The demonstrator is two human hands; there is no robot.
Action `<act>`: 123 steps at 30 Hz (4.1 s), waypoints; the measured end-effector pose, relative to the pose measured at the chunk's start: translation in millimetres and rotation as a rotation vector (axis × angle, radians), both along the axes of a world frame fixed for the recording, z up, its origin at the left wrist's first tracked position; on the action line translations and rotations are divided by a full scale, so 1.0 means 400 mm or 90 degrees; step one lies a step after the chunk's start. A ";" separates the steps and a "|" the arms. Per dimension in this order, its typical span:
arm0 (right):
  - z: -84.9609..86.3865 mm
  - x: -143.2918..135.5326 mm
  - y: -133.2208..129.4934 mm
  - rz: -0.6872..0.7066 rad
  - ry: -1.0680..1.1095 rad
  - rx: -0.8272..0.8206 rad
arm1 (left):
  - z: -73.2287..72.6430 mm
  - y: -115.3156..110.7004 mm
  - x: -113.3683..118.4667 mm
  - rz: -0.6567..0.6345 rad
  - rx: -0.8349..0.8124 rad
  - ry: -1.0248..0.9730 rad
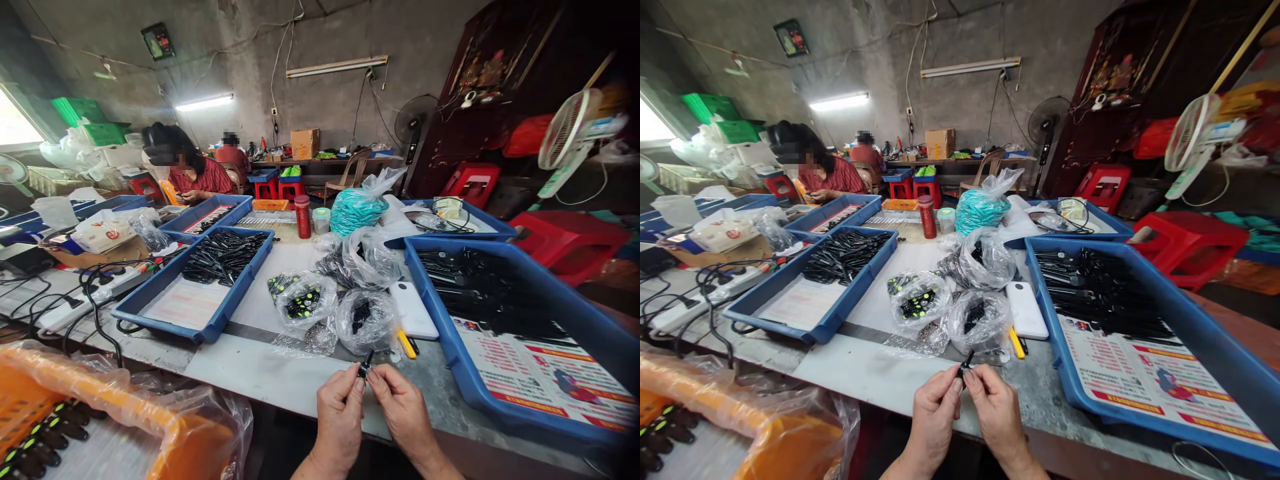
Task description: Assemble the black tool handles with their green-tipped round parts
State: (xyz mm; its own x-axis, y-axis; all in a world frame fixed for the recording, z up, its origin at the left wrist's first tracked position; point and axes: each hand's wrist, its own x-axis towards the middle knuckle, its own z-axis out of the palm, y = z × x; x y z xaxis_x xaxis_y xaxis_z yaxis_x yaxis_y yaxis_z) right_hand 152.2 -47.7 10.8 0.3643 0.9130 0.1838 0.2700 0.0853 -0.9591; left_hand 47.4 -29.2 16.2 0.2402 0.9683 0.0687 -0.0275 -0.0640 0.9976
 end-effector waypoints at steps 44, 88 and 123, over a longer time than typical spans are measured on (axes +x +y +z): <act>-0.003 0.039 0.025 0.061 -0.076 0.006 | 0.008 0.002 -0.007 -0.044 -0.011 -0.002; -0.028 -0.023 0.021 -0.037 -0.084 -0.003 | -0.009 0.009 0.010 0.002 0.043 0.070; -0.028 -0.049 -0.013 0.192 0.090 -0.139 | 0.011 0.049 -0.043 -0.064 -0.172 0.005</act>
